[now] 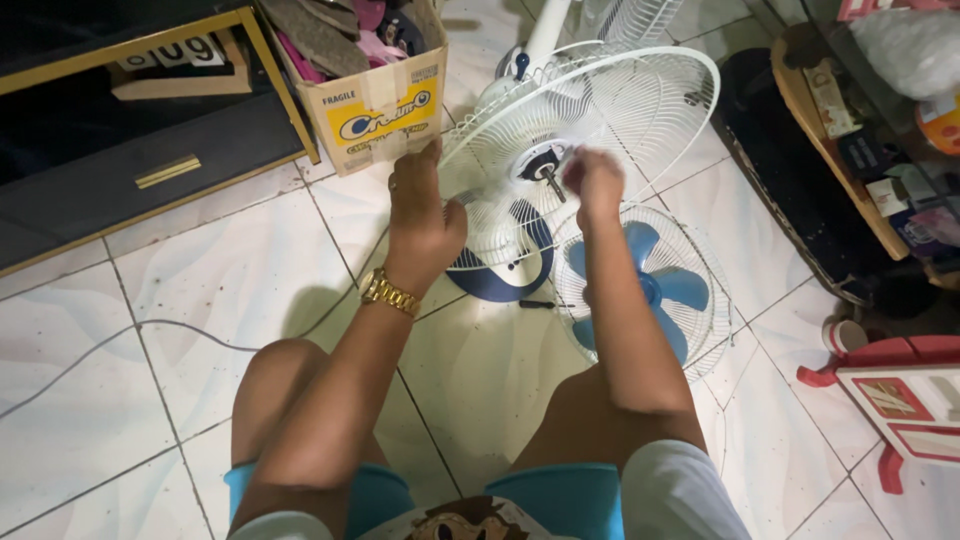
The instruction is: The person disassembles two pedestal fans on a tiled floor. They remove the front grille, fan blades, and rear grille from the first fan, then repeat the process on a second fan, placing the parts on the floor.
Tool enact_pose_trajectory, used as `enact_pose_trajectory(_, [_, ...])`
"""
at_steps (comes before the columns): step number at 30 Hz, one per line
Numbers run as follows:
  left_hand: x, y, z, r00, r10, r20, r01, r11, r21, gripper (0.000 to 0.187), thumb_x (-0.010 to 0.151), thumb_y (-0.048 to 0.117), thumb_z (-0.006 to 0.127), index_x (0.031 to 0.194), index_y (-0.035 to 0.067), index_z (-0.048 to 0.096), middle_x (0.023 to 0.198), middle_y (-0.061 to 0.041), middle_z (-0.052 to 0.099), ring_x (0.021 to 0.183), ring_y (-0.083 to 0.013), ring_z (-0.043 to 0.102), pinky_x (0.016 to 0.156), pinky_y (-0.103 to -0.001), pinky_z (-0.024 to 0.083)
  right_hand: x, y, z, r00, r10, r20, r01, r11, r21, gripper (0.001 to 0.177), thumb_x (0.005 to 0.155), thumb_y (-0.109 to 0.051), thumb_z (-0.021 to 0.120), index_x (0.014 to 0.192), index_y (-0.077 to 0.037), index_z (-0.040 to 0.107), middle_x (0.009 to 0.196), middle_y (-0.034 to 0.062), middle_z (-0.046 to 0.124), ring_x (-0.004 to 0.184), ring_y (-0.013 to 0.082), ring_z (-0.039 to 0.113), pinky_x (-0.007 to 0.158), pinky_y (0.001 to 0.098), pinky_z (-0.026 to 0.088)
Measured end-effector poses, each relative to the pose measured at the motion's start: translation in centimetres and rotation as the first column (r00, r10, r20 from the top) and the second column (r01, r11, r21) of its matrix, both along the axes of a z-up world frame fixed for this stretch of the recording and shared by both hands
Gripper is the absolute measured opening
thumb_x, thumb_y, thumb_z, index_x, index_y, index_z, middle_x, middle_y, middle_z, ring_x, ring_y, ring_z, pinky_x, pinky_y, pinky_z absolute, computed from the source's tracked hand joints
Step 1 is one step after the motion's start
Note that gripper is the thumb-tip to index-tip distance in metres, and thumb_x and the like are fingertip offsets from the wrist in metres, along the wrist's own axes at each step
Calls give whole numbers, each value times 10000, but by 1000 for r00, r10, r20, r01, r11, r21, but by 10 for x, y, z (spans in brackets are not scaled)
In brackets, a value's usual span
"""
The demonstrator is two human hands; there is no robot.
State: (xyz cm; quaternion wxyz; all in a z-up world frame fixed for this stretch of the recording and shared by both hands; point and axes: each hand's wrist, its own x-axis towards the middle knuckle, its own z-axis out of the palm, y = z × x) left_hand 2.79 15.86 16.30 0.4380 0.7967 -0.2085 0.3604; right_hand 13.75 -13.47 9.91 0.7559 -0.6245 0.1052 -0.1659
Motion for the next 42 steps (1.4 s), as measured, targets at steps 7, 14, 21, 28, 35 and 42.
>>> enact_pose_trajectory(7, [-1, -3, -1, 999, 24, 32, -27, 998, 63, 729, 810, -42, 601, 1500, -89, 371, 1299, -249, 524, 1194, -406, 523, 1066, -524, 434, 11, 20, 8, 819, 314, -479, -142, 921, 362, 440, 966, -322, 524, 1047, 103, 606, 918, 271, 709, 776, 369, 729, 742, 439, 624])
enact_pose_trajectory(14, [1, -2, -4, 1000, 2, 13, -3, 999, 38, 758, 809, -29, 605, 1518, -71, 339, 1308, -260, 501, 1203, -425, 498, 1071, -534, 397, -20, 48, 9, 951, 109, 291, 241, 334, -911, 267, 734, -65, 787, 935, -4, 621, 928, 207, 664, 826, 413, 648, 737, 479, 512])
enact_pose_trajectory(21, [0, -4, -3, 999, -33, -9, 33, 999, 37, 763, 809, -30, 600, 1523, -74, 334, 1296, -242, 517, 1187, -397, 505, 1078, -528, 402, -49, 51, 10, 798, 443, 408, 338, 230, -913, 91, 764, -28, 696, 830, -41, 636, 913, 186, 677, 878, 400, 642, 808, 491, 508])
enact_pose_trajectory(28, [0, 0, -8, 997, -47, -69, 50, 998, 41, 750, 819, 0, 634, 1522, -48, 377, 1301, -227, 542, 1213, -392, 521, 1070, -502, 404, 3, 17, -8, 850, 378, -366, -119, 816, 565, 744, 951, -542, 400, 1069, 178, 545, 893, 314, 723, 800, 418, 751, 745, 489, 631])
enact_pose_trajectory(35, [10, -1, -32, 931, -251, -266, 176, 945, -277, 641, 929, 47, 666, 1529, 67, 443, 1478, -194, 569, 1361, -319, 558, 1134, -408, 440, 15, 5, -34, 937, 223, -268, -147, 950, 276, 353, 986, -306, 645, 1011, 45, 616, 763, 145, 660, 674, 267, 676, 682, 383, 620])
enact_pose_trajectory(42, [14, -8, -51, 876, -381, -295, 207, 851, -484, 572, 949, -38, 648, 1494, 61, 505, 1492, -163, 585, 1395, -242, 545, 1141, -344, 425, 11, -3, -34, 968, -9, 252, 100, 931, -351, 219, 962, -163, 753, 937, 50, 709, 843, 81, 684, 723, 122, 568, 660, 211, 464])
